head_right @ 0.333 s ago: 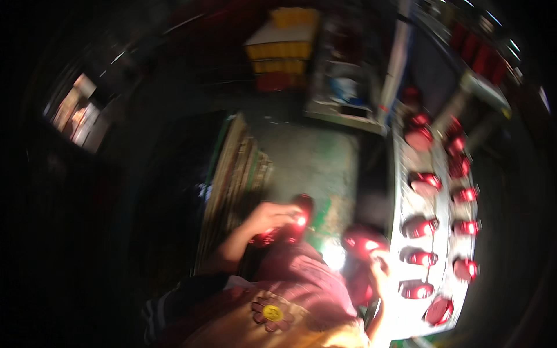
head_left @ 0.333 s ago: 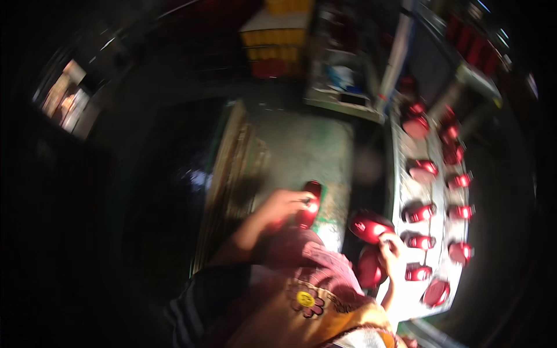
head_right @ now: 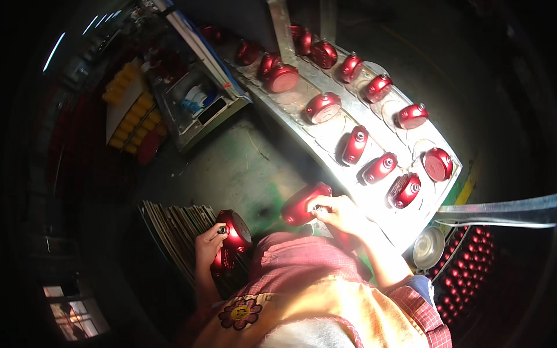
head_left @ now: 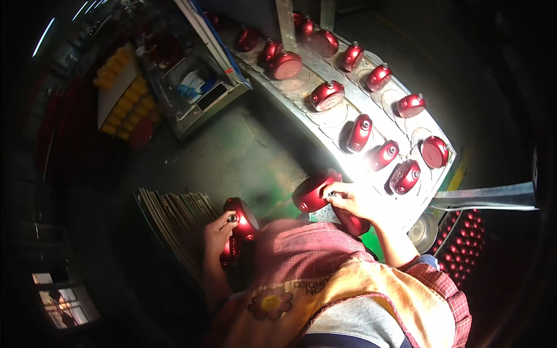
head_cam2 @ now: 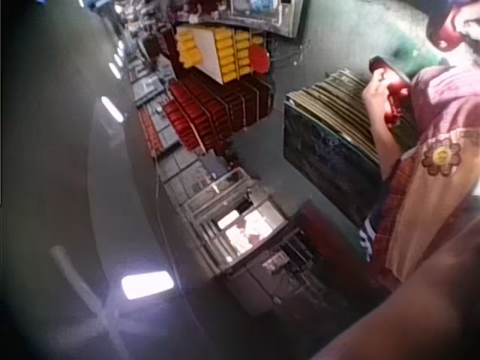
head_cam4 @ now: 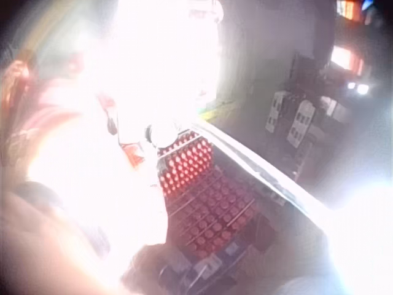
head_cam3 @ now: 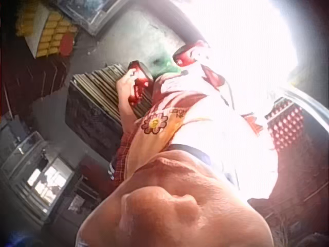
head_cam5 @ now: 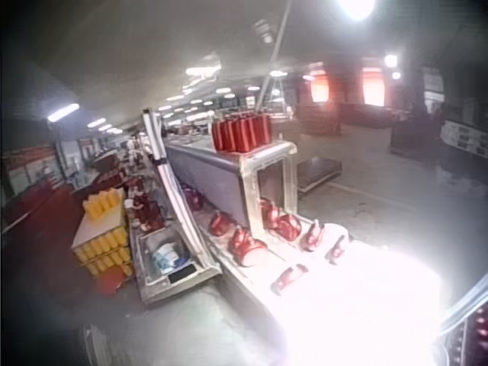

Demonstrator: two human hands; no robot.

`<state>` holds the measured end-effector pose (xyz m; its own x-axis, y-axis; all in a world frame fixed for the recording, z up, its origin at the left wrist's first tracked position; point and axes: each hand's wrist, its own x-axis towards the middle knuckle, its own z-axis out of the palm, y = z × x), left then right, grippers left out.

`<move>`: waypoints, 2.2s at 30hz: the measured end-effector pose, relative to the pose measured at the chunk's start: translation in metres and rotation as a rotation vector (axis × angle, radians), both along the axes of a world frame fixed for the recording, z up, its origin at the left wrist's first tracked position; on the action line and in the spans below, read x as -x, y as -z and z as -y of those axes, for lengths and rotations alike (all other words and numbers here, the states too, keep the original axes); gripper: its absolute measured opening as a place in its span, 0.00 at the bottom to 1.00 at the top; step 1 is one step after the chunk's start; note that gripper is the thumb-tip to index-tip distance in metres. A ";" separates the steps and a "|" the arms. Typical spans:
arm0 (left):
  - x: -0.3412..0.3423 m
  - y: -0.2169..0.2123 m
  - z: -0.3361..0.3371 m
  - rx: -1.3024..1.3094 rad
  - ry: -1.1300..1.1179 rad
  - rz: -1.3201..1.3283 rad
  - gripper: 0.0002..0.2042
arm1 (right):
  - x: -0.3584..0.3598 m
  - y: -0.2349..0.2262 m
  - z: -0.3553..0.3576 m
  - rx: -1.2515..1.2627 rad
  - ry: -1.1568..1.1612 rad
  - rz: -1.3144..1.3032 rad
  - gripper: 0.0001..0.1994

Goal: The person repeatedly picks up red cylindrical containers from a metal tray and places them into a larger rack. The person handles the containers one at a time, moving them from the tray to the rack in a repetitive cycle.

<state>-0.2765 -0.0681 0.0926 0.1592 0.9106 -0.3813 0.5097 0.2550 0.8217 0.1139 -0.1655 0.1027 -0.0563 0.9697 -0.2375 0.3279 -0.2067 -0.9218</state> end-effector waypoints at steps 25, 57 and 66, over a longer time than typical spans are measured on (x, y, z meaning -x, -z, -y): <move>-0.307 0.035 -0.386 -0.095 1.063 0.089 0.15 | 0.030 0.014 -0.081 0.161 0.644 0.101 0.11; -0.343 0.066 -0.538 0.045 0.906 0.383 0.16 | 0.154 0.052 -0.104 0.291 1.532 -0.019 0.04; -0.425 0.145 -0.558 -0.110 0.936 0.506 0.12 | 0.161 0.046 -0.107 0.232 1.572 0.081 0.04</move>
